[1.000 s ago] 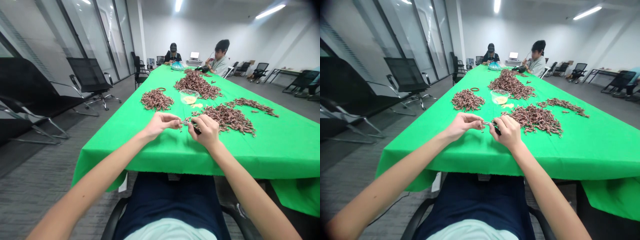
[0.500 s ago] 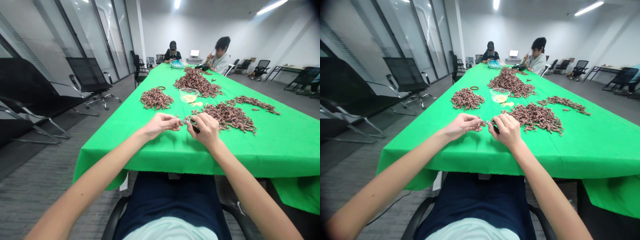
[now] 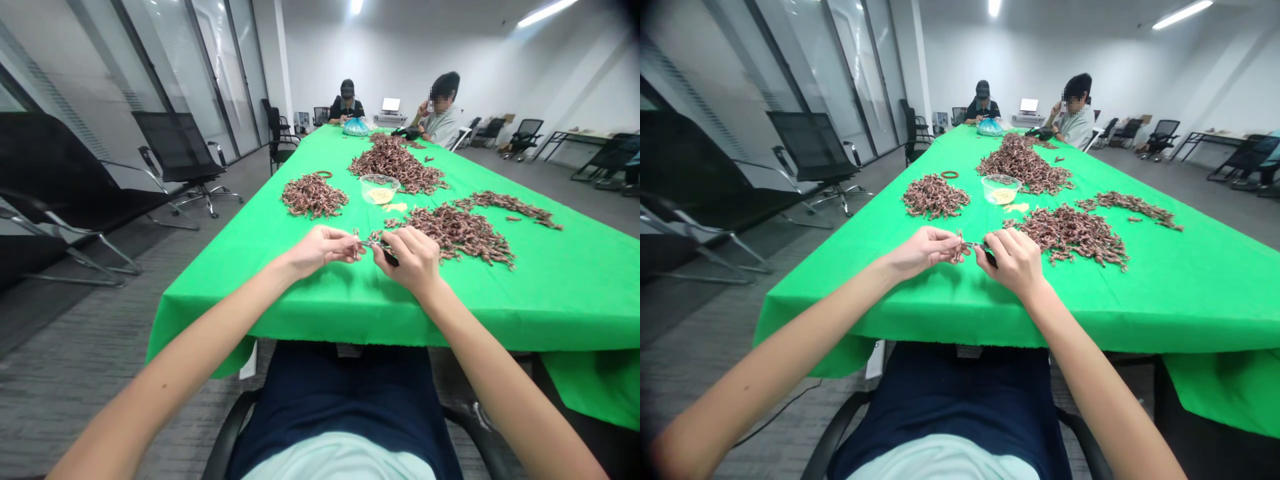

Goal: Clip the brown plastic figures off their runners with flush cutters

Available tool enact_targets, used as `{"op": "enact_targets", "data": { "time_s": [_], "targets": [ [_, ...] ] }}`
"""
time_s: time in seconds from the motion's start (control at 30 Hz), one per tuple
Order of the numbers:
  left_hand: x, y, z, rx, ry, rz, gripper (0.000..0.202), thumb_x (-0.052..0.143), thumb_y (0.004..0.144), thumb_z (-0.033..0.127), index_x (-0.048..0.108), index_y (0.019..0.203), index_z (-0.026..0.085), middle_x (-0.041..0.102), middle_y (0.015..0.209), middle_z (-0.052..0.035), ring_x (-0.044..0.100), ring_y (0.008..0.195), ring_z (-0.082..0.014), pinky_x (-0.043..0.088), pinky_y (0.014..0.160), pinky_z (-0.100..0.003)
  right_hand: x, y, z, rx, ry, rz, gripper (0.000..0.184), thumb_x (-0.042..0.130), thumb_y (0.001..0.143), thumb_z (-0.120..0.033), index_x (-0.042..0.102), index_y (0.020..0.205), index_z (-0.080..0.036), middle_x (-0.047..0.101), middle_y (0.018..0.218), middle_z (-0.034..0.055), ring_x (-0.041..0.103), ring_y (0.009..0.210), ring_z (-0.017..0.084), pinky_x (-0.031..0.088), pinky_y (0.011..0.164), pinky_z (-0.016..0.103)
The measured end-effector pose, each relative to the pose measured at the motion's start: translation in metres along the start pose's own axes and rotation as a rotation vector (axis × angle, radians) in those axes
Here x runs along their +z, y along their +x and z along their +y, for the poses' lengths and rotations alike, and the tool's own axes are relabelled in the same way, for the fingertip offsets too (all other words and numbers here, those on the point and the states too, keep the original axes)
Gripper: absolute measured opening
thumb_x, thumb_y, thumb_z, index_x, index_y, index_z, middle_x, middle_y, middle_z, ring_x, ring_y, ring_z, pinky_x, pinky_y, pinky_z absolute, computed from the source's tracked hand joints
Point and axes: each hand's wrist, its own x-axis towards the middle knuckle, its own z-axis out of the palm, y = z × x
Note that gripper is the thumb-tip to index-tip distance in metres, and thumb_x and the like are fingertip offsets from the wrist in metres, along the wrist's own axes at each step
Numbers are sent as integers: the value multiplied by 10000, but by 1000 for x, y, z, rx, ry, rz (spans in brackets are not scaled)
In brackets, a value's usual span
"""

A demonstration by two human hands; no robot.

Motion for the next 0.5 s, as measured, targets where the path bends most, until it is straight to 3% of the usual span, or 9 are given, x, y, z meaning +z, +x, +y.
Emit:
{"op": "enact_targets", "data": {
  "time_s": [0.23, 0.5],
  "targets": [
    [0, 0, 1, 6, 58, -8, 264, 790, 818, 358, 782, 876, 100, 761, 842, -121, 703, 743, -161, 566, 701, -273, 0, -2, 0, -15, -15, -5, 123, 611, 908, -325, 605, 871, -208, 643, 724, 27, 547, 668, 170, 401, 621, 313],
    [3, 1, -1, 168, 226, 37, 285, 825, 778, 329, 782, 929, 91, 771, 820, -107, 717, 732, -181, 595, 737, -306, 4, -5, 2, 48, 38, -41, 166, 589, 913, -311, 637, 811, -188, 651, 690, 27, 585, 640, 154, 387, 584, 289]
  ]
}}
